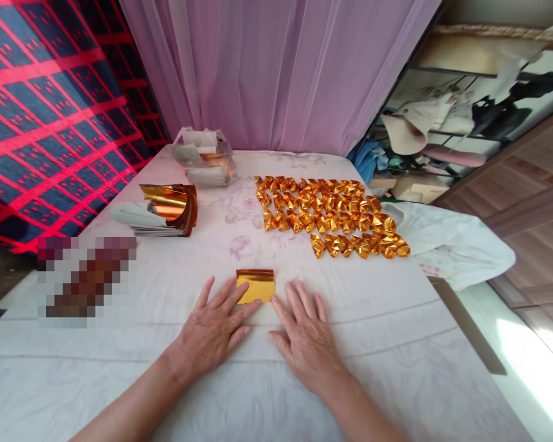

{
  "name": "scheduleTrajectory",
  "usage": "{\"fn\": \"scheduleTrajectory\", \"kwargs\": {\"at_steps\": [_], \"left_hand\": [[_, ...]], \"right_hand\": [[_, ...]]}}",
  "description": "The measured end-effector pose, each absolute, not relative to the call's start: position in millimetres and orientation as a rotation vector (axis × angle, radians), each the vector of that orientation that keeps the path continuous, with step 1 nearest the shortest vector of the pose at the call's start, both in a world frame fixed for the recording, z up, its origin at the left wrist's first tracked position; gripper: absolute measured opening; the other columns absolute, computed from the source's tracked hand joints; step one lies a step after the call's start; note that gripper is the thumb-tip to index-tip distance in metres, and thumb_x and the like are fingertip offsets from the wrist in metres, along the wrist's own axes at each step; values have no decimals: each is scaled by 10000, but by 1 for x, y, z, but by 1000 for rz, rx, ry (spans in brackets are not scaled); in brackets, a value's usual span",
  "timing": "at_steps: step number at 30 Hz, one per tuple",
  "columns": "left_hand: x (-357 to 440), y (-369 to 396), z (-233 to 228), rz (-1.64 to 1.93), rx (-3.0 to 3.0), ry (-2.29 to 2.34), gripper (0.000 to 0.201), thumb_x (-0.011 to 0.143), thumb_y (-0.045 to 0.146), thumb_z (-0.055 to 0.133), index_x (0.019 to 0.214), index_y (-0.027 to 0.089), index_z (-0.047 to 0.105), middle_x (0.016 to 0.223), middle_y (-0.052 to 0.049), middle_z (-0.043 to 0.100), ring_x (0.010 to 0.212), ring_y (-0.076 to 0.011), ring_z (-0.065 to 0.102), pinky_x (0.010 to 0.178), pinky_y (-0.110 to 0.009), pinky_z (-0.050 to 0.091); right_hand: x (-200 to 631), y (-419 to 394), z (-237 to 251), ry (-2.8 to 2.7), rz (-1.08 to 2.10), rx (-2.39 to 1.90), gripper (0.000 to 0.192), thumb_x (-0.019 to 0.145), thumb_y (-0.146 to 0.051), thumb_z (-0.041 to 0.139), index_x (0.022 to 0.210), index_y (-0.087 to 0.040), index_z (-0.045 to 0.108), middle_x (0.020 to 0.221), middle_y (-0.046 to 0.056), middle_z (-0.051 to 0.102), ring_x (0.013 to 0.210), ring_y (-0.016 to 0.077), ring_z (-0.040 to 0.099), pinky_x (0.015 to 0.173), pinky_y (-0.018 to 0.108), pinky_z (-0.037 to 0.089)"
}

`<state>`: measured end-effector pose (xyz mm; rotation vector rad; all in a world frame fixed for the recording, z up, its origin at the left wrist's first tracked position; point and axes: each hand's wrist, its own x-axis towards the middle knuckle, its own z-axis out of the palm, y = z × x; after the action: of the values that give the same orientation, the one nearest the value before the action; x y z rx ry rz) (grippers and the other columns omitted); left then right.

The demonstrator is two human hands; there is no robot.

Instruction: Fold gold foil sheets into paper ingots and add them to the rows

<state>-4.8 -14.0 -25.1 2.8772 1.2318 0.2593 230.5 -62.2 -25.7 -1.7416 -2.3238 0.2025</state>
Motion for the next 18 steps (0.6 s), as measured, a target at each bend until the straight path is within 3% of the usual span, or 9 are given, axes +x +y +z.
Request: {"fn": "scheduleTrajectory", "kwargs": {"at_steps": [9, 18], "left_hand": [[6, -18, -16, 241, 2856, 1272, 442, 959, 477, 463, 1394, 407, 507, 1479, -49, 494, 1400, -323, 385, 1188, -620, 6], [-11, -16, -22, 274, 2872, 1244, 415, 976, 424, 440, 1385, 406, 509, 1497, 30, 482, 1432, -275, 343, 1192, -568, -94]], "right_hand": [[229, -63, -27, -2286, 182, -1740, 554, 912, -490, 560, 1422, -282, 503, 1576, 150, 318, 1467, 358, 224, 1124, 628, 202], [227, -61, -22, -2281, 205, -1778, 520, 924, -476, 545, 1408, -288, 522, 1568, 151, 333, 1456, 361, 245, 1120, 623, 209]]}}
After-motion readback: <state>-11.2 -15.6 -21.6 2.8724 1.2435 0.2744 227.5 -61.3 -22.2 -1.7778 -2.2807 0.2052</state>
